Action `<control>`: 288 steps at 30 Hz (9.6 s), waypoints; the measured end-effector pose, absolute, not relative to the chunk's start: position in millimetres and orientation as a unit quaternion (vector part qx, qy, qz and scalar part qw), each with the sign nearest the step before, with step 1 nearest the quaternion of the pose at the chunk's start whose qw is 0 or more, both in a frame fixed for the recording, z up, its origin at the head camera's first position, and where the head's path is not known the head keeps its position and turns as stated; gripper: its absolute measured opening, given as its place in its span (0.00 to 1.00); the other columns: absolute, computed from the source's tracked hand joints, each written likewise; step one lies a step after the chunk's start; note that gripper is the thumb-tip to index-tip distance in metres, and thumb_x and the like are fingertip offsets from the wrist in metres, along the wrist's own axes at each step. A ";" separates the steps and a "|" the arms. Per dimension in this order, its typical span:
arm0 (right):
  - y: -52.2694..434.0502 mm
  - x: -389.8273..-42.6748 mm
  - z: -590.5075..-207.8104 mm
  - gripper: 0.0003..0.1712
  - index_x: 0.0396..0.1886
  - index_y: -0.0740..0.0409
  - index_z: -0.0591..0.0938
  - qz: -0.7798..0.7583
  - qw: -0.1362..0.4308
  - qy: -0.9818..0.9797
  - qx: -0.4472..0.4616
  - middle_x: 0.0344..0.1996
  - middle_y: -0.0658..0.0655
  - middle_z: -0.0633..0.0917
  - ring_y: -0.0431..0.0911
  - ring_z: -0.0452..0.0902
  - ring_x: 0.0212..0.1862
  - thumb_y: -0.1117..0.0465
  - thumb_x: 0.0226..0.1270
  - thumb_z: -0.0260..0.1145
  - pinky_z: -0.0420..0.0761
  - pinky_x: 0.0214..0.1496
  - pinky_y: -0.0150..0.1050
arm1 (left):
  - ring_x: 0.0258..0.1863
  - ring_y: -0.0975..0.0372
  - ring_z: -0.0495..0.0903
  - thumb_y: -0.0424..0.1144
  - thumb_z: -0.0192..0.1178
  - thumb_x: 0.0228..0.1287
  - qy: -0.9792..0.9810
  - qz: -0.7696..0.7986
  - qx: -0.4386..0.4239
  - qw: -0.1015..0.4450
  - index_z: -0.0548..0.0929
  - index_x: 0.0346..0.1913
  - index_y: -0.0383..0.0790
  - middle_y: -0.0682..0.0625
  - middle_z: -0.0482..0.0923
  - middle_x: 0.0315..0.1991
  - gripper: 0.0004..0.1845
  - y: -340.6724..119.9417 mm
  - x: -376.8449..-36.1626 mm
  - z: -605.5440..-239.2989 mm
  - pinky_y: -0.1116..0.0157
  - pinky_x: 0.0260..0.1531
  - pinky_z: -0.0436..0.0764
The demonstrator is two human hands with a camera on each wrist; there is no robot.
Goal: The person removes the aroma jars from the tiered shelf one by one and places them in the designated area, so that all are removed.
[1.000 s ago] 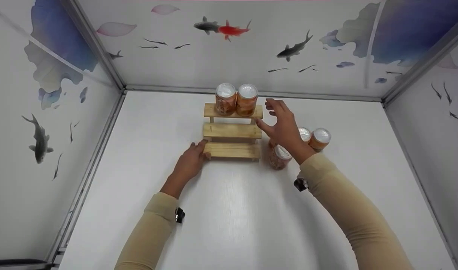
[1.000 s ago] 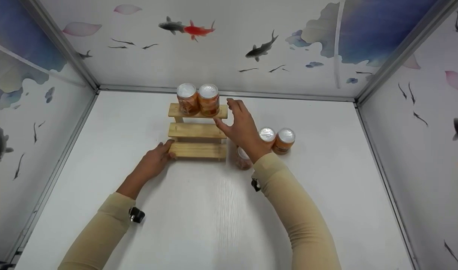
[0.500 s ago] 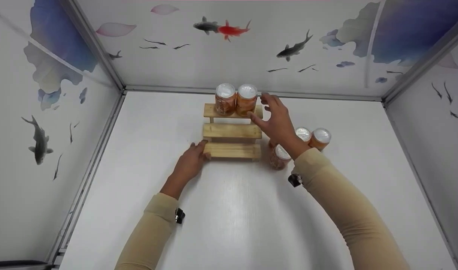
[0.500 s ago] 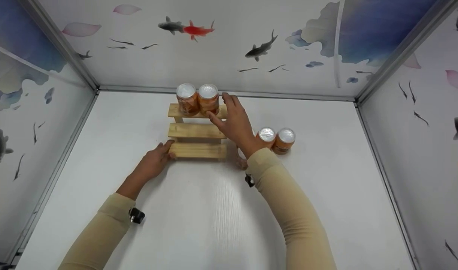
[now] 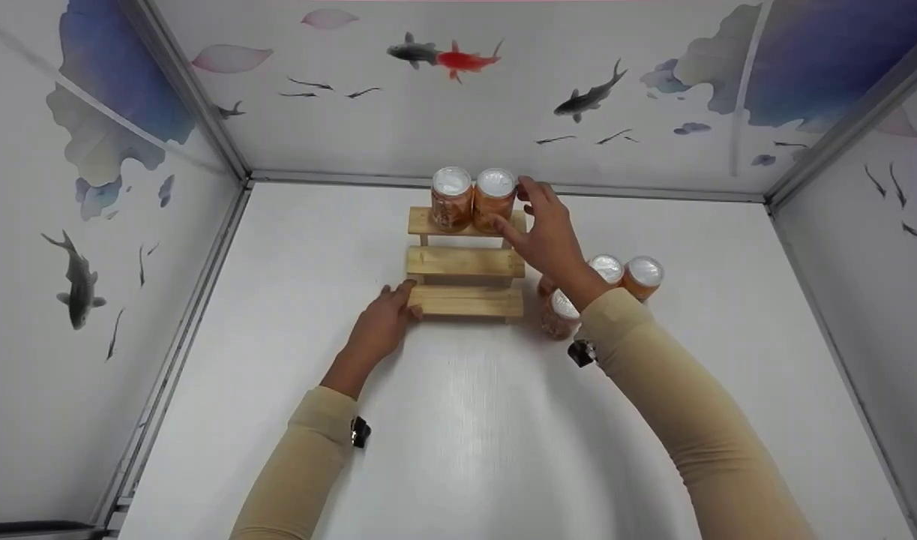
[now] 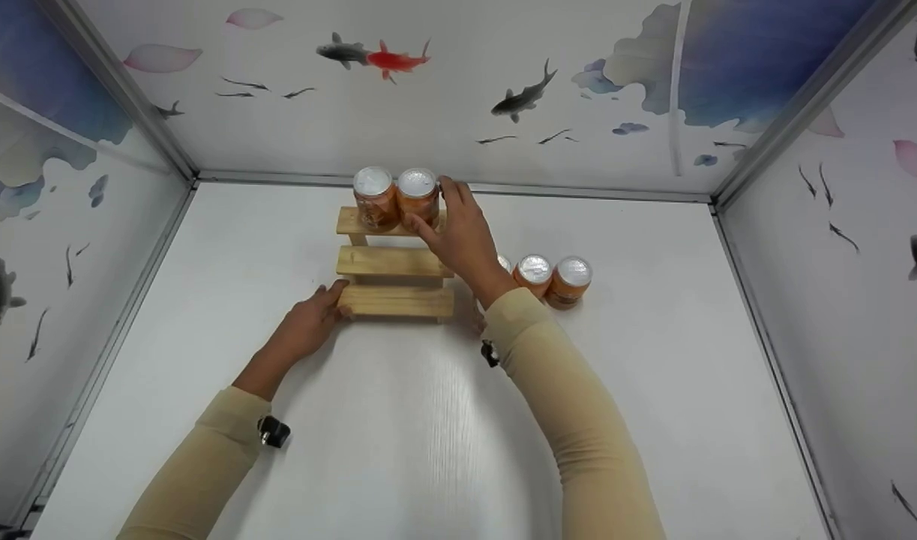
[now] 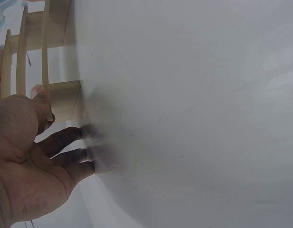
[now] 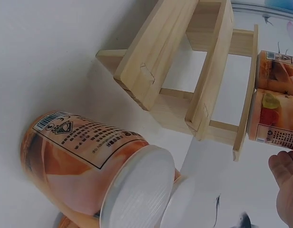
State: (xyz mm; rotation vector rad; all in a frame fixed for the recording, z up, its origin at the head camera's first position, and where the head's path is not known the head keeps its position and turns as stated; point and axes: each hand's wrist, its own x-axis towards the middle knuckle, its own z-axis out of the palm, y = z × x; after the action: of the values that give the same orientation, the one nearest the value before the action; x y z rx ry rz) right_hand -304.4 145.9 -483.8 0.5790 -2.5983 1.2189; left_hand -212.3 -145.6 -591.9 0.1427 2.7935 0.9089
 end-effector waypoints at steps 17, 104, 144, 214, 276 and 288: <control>136.4 -315.5 -484.6 0.45 0.82 0.66 0.68 0.405 0.100 -0.891 0.180 0.70 0.68 0.78 0.60 0.79 0.72 0.47 0.78 0.76 0.84 0.73 0.56 | 0.88 0.40 0.61 0.55 0.52 0.89 0.943 0.311 0.033 0.114 0.63 0.88 0.50 0.33 0.65 0.85 0.34 -146.2 -213.4 -593.8 0.36 0.80 0.70; 195.1 -291.8 -488.7 0.47 0.83 0.63 0.67 0.400 0.150 -0.882 0.200 0.69 0.66 0.80 0.57 0.82 0.71 0.55 0.74 0.80 0.88 0.68 0.48 | 0.88 0.41 0.61 0.55 0.51 0.89 0.945 0.308 0.031 0.109 0.64 0.88 0.49 0.35 0.67 0.84 0.33 -143.7 -212.0 -590.6 0.38 0.81 0.70; 292.7 -222.2 -511.5 0.46 0.77 0.70 0.72 0.367 0.184 -0.898 0.159 0.63 0.70 0.83 0.63 0.87 0.63 0.64 0.65 0.85 0.90 0.61 0.56 | 0.85 0.36 0.65 0.52 0.53 0.90 0.943 0.319 0.064 0.075 0.67 0.86 0.48 0.29 0.69 0.81 0.31 -155.9 -215.2 -617.1 0.32 0.76 0.73; 315.1 -185.5 -576.3 0.45 0.71 0.63 0.75 0.397 0.117 -0.900 0.136 0.66 0.62 0.83 0.61 0.87 0.64 0.64 0.57 0.90 0.91 0.58 0.60 | 0.83 0.34 0.67 0.59 0.51 0.88 0.940 0.329 0.074 0.054 0.68 0.86 0.49 0.30 0.72 0.80 0.33 -157.3 -225.2 -632.9 0.32 0.74 0.75; 312.9 -193.3 -589.1 0.45 0.72 0.63 0.73 0.413 0.093 -0.897 0.127 0.67 0.66 0.81 0.65 0.85 0.65 0.65 0.60 0.88 0.90 0.59 0.66 | 0.83 0.34 0.67 0.53 0.52 0.90 0.944 0.318 0.061 0.069 0.67 0.87 0.48 0.27 0.69 0.80 0.31 -152.8 -218.0 -614.5 0.33 0.73 0.76; 314.8 -192.4 -585.7 0.46 0.75 0.63 0.71 0.410 0.069 -0.902 0.118 0.71 0.66 0.79 0.65 0.83 0.68 0.66 0.61 0.87 0.88 0.64 0.67 | 0.85 0.35 0.64 0.56 0.51 0.89 0.942 0.319 0.050 0.091 0.65 0.88 0.48 0.28 0.67 0.82 0.34 -151.0 -216.6 -607.5 0.34 0.78 0.72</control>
State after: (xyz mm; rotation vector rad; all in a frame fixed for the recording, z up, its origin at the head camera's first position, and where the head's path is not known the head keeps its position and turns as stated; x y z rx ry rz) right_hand -192.4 314.8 -585.7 0.3548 -2.7153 1.2335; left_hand -216.6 -151.0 -607.5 0.1490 2.7999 0.9478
